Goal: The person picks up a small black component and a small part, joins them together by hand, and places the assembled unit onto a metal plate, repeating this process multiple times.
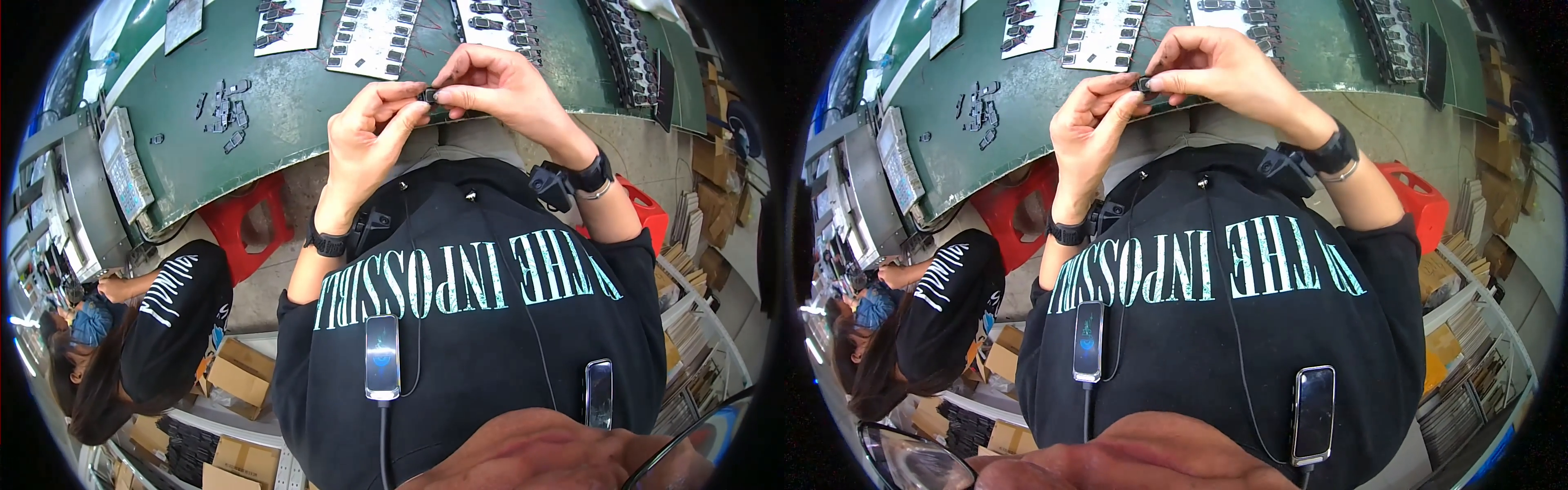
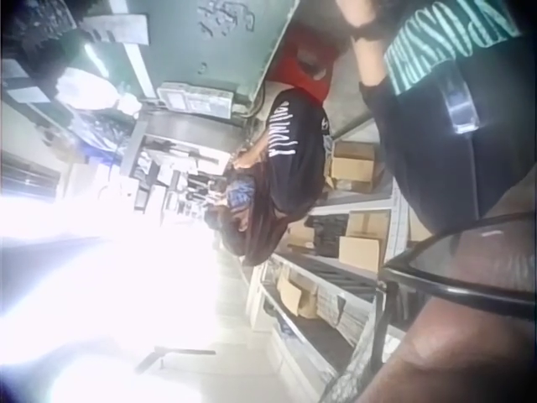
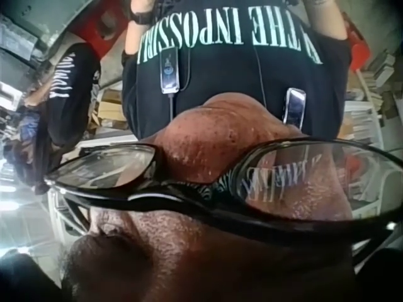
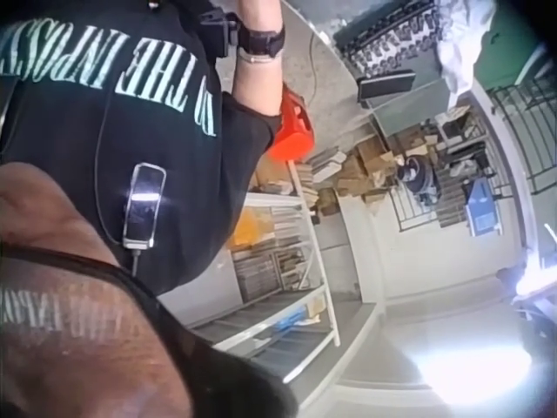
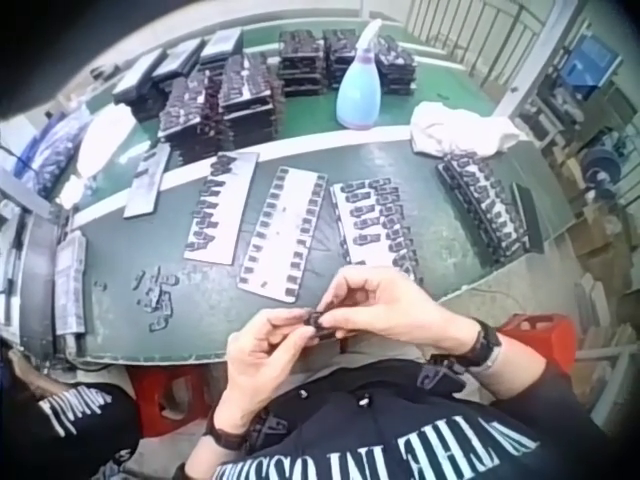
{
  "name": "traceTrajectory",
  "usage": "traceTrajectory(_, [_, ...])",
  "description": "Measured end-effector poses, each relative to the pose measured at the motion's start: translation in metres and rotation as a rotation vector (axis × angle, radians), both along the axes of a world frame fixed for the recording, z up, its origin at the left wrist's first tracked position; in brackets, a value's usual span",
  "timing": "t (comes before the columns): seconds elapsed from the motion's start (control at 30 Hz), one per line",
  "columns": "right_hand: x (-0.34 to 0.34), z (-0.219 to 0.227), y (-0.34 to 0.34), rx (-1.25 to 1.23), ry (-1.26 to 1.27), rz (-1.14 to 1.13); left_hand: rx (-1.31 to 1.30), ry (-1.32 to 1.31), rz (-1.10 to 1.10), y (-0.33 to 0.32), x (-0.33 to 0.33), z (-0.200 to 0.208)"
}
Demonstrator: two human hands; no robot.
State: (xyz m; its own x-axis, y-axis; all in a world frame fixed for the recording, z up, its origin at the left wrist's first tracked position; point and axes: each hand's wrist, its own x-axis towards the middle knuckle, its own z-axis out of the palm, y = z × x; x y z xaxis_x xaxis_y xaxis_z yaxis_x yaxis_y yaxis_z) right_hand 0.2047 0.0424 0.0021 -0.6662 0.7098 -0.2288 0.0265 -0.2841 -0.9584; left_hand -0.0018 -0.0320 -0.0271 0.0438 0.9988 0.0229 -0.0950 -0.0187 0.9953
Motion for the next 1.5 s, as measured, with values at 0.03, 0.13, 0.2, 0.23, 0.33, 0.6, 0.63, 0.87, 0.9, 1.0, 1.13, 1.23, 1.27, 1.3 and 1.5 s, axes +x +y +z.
traceTrajectory(0.03, [0.0, -0.002, -0.003, 0.097, -0.007, -0.021, -0.012, -0.034, 0.005, 0.001, 0.0, 0.0])
traceTrajectory(0.13, [-0.001, -0.002, -0.002, 0.203, -0.021, -0.036, -0.016, -0.017, -0.003, 0.002, -0.003, -0.001])
traceTrajectory(0.2, [0.0, -0.002, -0.002, 0.216, -0.039, -0.038, -0.02, -0.011, -0.013, 0.002, -0.003, -0.002])
traceTrajectory(0.23, [0.0, -0.002, -0.002, 0.216, -0.04, -0.038, -0.017, -0.017, -0.016, 0.002, -0.003, -0.002])
traceTrajectory(0.33, [0.0, -0.002, 0.0, 0.134, 0.043, -0.03, -0.01, -0.028, -0.02, 0.001, -0.003, -0.001])
traceTrajectory(0.6, [0.004, 0.002, 0.006, -0.043, -0.028, 0.001, 0.014, 0.017, -0.043, 0.002, -0.002, 0.003])
traceTrajectory(0.63, [0.005, 0.003, 0.007, -0.044, -0.028, -0.001, 0.019, 0.025, -0.047, 0.002, -0.001, 0.003])
traceTrajectory(0.87, [0.005, 0.001, 0.012, -0.121, -0.099, 0.048, 0.036, 0.057, -0.069, 0.004, -0.002, 0.002])
traceTrajectory(0.9, [0.006, 0.0, 0.011, -0.12, -0.1, 0.048, 0.037, 0.069, -0.077, 0.004, -0.002, 0.002])
traceTrajectory(1.0, [0.005, 0.0, 0.008, -0.047, -0.035, 0.059, 0.04, 0.092, -0.091, 0.003, -0.002, 0.001])
traceTrajectory(1.13, [-0.004, 0.0, -0.008, 0.251, -0.127, -0.079, 0.047, 0.063, -0.002, 0.004, 0.004, -0.001])
traceTrajectory(1.23, [-0.01, 0.006, -0.017, 0.45, -0.232, -0.113, 0.022, 0.002, 0.046, 0.003, 0.007, 0.0])
traceTrajectory(1.27, [-0.012, 0.008, -0.019, 0.549, -0.284, -0.13, 0.022, 0.001, 0.044, 0.003, 0.008, 0.0])
traceTrajectory(1.3, [-0.013, 0.007, -0.02, 0.55, -0.286, -0.131, -0.009, -0.018, 0.056, 0.002, 0.008, 0.003])
traceTrajectory(1.5, [-0.012, 0.004, -0.028, 0.451, -0.234, -0.219, -0.054, -0.099, 0.087, 0.003, 0.013, 0.004])
